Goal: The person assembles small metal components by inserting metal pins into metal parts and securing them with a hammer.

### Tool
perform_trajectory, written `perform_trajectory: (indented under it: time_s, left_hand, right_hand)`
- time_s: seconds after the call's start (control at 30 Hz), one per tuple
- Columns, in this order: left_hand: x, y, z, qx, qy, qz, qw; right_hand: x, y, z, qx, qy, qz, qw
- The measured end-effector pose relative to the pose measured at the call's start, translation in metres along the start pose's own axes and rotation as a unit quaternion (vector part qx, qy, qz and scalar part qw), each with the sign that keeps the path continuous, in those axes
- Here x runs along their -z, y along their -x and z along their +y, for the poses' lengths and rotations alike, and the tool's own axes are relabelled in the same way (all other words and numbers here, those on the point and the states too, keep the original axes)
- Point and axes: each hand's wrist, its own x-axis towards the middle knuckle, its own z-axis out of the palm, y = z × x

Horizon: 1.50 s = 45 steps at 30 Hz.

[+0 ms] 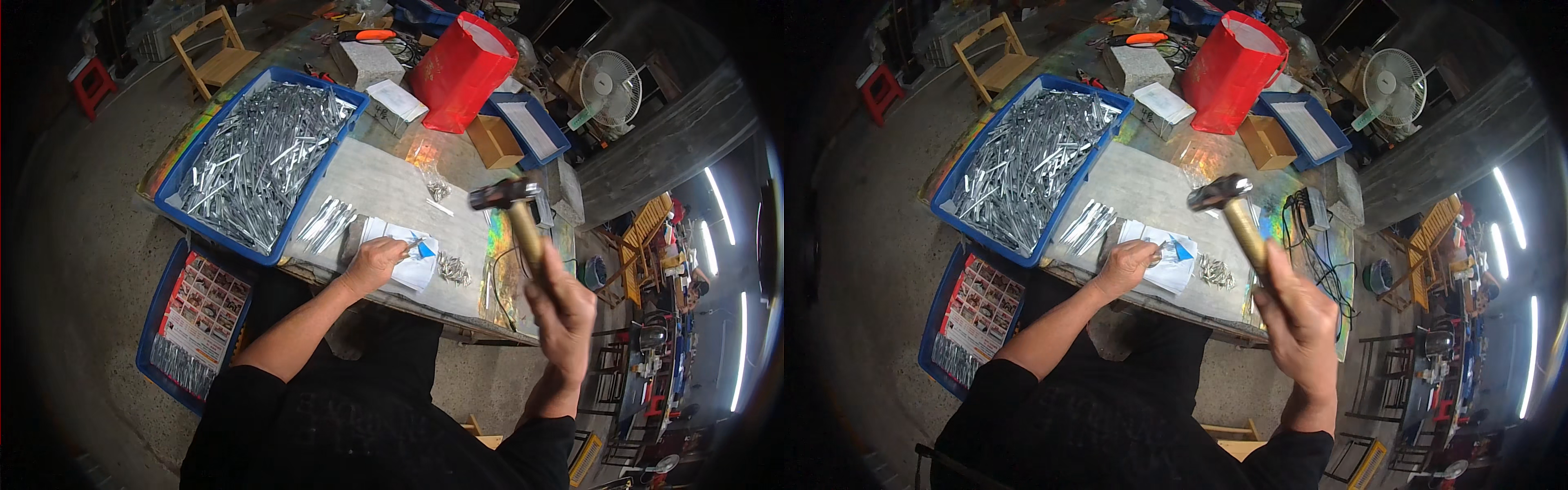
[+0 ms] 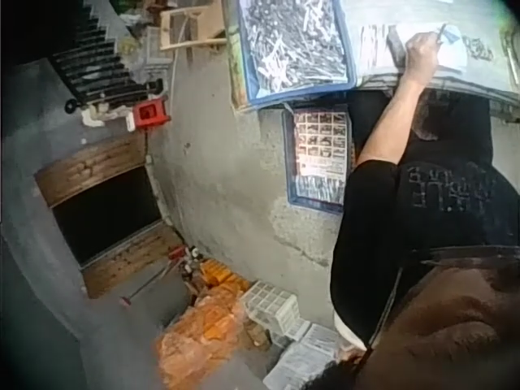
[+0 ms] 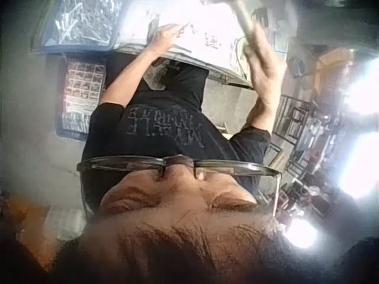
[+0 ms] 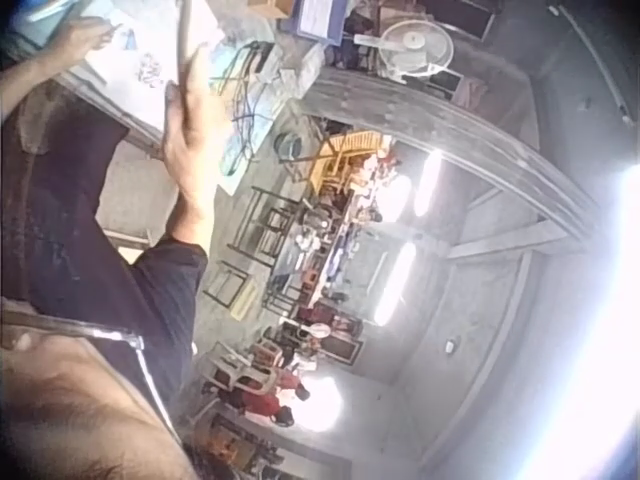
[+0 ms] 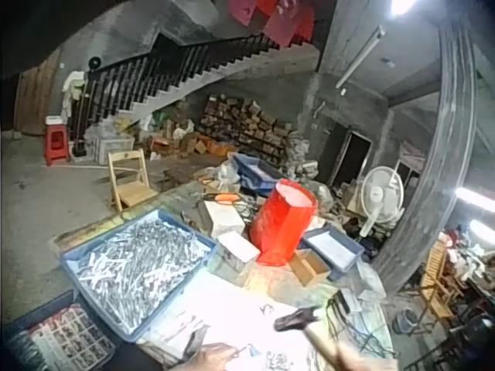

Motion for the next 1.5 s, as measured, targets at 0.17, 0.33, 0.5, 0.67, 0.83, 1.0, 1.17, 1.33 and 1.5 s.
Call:
perform_trajectory:
  time_s: [0.17,0.33,0.5,0.67,0.83,1.0,1.17,1.33,1.5]
  left_hand:
    - [0.0,0.0,0.0,0.01,0.007,-0.004,1.0]
    - [-0.006,-0.001,-0.001,-0.016,0.002,0.006,1.0]
    - [0.0,0.001,0.001,0.011,0.001,-0.003,1.0]
    - [-0.003,-0.001,0.001,-0.002,0.005,0.008,1.0]
    - [-0.003,-0.002,0.003,-0.003,0.015,0.014,1.0]
    - [-0.001,0.002,0.0,0.001,-0.001,0.008,1.0]
    - [-0.004,0.0,0.0,-0.009,0.007,0.018,1.0]
    - [-0.003,0.0,0.001,-0.017,0.0,-0.006,1.0]
    - [0.0,0.002,-0.001,0.013,0.001,-0.011,1.0]
  right_hand:
    - [-0.005,0.013,0.01,0.0,-0.024,0.06,0.998]
    - [-0.035,0.015,0.028,-0.056,-0.038,-0.086,0.994]
    - [0.008,0.003,-0.004,0.002,-0.024,0.044,0.999]
    - [0.003,0.01,-0.006,-0.026,-0.063,0.095,0.993]
    - [-0.04,0.021,0.034,-0.042,-0.018,-0.073,0.996]
    - [0.001,0.002,-0.002,0.007,0.006,0.008,1.0]
    - [-0.002,0.015,0.005,0.016,0.005,0.057,0.998]
    - [-0.039,0.022,0.032,-0.122,-0.008,-0.11,0.986]
    - [-0.032,0.026,0.034,-0.062,-0.07,-0.016,0.996]
